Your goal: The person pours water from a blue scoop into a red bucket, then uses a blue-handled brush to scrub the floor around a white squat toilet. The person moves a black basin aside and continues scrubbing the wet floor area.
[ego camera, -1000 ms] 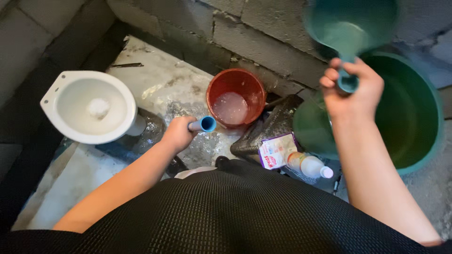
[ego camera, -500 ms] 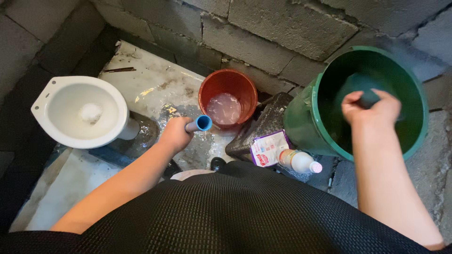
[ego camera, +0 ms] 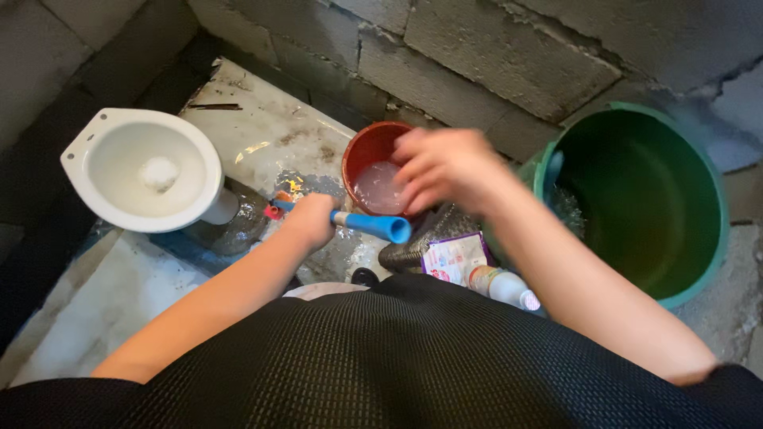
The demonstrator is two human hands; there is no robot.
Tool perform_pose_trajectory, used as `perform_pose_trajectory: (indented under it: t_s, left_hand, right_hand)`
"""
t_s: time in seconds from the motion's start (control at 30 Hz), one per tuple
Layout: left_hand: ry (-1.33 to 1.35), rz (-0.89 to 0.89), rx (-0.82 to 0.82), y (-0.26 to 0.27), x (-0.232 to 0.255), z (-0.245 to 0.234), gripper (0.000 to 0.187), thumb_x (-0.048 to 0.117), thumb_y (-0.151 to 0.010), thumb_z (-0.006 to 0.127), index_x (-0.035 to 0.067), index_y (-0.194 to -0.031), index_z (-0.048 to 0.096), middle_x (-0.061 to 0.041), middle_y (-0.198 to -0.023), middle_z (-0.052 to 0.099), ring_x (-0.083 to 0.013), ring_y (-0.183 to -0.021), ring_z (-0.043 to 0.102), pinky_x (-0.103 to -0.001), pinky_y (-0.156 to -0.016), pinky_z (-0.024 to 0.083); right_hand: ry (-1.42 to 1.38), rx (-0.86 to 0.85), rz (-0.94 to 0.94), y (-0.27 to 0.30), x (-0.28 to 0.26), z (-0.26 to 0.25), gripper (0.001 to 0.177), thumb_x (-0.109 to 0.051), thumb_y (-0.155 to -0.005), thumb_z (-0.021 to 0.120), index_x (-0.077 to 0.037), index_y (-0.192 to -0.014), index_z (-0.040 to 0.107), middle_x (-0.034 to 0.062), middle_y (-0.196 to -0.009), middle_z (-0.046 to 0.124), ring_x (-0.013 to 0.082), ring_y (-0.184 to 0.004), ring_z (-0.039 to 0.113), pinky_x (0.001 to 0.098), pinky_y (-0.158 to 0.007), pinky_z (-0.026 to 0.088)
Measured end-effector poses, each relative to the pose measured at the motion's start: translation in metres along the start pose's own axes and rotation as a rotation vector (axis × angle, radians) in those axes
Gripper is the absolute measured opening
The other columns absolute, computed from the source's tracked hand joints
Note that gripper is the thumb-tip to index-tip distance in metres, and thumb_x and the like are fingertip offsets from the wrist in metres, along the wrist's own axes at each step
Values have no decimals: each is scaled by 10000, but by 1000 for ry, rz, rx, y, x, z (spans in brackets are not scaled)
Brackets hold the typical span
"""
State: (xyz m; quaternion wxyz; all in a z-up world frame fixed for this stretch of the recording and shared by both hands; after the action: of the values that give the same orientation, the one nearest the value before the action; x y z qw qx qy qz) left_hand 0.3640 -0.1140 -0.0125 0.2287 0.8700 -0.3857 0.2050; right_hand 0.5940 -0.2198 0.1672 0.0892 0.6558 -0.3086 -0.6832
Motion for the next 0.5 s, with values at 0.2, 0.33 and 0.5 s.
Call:
perform_pose_trajectory:
  t_s: [0.2,0.33,0.5]
  left_hand:
    - [-29,-97,12,0,1,-5,150,82,-750,737,62,-899,737,-250,-981,705,-406,-1011,674,-498,-876,536]
    - [1,-154,268,7,-11,-5,184,17,-764,704,35,-947,707,-253,-1086,679,-448,-1032,669,-506,-879,549]
    - [151,-363,243,-10,-42,-15,636,149,-664,867,-32,-1178,540,-353,-1085,605,-491,-1011,637,-488,-879,539]
  right_hand:
    - [485,-626,241,5,-15,82,474,-236,-874,747,30,-1240,605,140,-894,702,234,-586,734,358,-508,639]
    - [428,-682,285,-17,-3,90,484,-98,-850,748,74,-1264,565,132,-911,691,204,-534,681,345,-458,590]
    - [94,-531,381,-60,26,106,572,22,-824,677,-40,-1363,494,174,-895,725,201,-540,675,326,-448,539]
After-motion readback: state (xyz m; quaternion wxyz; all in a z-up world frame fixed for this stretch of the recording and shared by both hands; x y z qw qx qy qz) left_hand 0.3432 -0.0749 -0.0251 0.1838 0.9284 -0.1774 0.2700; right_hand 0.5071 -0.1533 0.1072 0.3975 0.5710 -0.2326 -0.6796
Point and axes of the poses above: each hand's wrist, its own y-axis away from the middle knuckle, its own z-axis out of the palm, x = y × z, the point moved 1 cm from there along -y, towards the middle knuckle
